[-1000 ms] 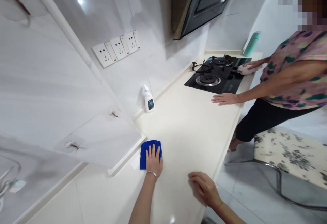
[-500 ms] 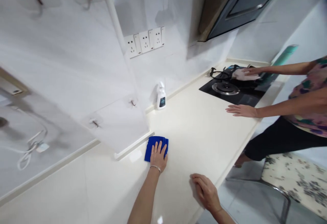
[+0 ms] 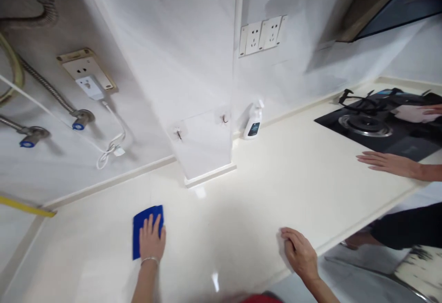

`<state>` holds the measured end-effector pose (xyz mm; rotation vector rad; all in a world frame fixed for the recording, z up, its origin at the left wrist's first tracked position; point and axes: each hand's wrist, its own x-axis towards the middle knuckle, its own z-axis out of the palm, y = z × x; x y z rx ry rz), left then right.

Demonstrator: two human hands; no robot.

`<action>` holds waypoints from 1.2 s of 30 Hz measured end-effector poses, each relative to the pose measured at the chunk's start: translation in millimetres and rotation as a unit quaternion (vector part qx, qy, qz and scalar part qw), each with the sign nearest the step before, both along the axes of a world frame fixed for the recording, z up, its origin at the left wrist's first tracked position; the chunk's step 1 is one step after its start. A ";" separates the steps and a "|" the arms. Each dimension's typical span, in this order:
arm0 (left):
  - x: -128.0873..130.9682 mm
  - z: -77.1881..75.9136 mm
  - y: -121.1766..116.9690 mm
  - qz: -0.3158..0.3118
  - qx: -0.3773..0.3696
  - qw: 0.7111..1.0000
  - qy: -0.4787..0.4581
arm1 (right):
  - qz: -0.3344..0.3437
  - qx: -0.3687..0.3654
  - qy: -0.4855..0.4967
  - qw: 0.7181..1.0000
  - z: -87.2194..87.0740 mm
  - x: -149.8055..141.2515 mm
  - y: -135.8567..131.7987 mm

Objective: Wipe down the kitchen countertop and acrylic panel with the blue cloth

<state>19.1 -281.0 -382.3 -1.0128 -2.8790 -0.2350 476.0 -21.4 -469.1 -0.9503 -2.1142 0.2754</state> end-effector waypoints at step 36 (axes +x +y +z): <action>315.1 -4.6 223.8 -0.686 -0.053 0.711 -0.145 | -0.237 -0.218 0.397 0.859 76.0 45.8 -16.6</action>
